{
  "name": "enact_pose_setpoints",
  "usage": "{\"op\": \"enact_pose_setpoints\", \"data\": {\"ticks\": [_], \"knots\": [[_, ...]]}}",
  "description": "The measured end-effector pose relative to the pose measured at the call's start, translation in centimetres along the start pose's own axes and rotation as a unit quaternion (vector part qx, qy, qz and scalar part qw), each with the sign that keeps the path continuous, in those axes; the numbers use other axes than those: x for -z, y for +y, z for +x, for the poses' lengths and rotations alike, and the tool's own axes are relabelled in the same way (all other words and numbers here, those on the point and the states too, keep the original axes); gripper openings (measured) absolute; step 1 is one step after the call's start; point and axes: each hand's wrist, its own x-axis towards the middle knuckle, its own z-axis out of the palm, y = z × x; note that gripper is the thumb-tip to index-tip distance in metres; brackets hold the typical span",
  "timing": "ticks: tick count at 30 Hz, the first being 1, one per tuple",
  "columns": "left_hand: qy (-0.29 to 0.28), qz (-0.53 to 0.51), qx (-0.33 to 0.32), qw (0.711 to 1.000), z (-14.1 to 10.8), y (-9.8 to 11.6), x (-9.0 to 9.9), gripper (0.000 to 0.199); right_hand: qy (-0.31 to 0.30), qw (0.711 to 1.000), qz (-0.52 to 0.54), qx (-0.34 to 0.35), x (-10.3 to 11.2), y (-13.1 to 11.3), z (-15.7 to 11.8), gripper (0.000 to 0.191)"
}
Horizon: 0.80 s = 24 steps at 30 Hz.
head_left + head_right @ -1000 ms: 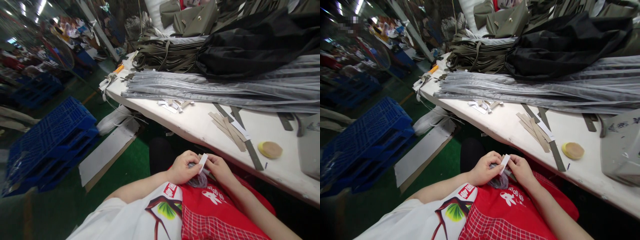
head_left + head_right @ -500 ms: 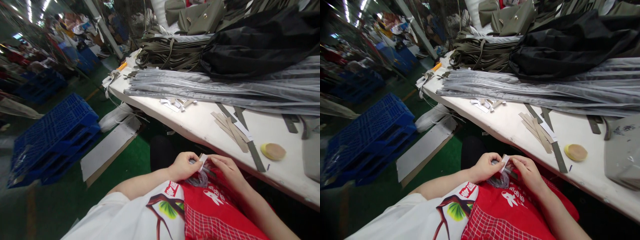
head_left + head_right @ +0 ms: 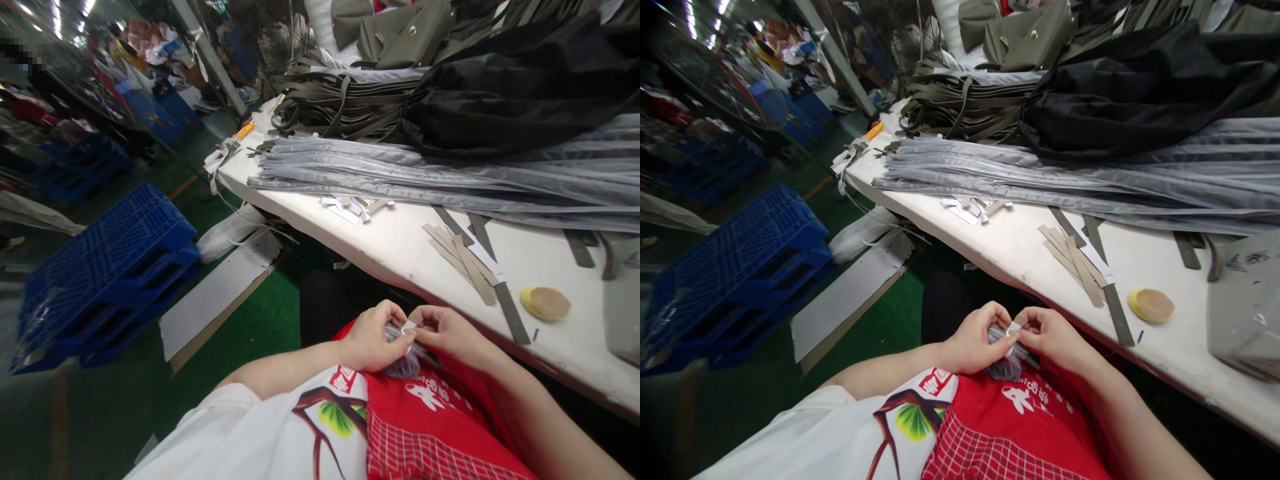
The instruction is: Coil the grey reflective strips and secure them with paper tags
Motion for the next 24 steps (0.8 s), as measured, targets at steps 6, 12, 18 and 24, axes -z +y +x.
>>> {"op": "enact_pose_setpoints", "data": {"ticks": [6, 12, 18, 24], "knots": [[-0.153, -0.044, 0.084, 0.984, 0.9, -0.9, 1.7, 0.037, 0.116, 0.945, -0.265, 0.151, -1.4, -0.6, -1.8, 0.012], [-0.194, -0.345, 0.158, 0.905, 3.6, -0.1, 2.4, 0.053, 0.210, 0.837, -0.383, 0.329, -1.6, -0.5, -4.2, 0.022], [-0.154, -0.376, 0.173, 0.897, 5.1, 2.5, 0.0, 0.043, 0.260, 0.771, -0.459, 0.358, -0.1, -1.6, -6.6, 0.034], [-0.176, -0.373, 0.147, 0.899, 5.8, 1.7, -0.8, 0.048, 0.651, 0.598, -0.421, 0.201, 10.1, -0.8, -13.7, 0.022]]}}
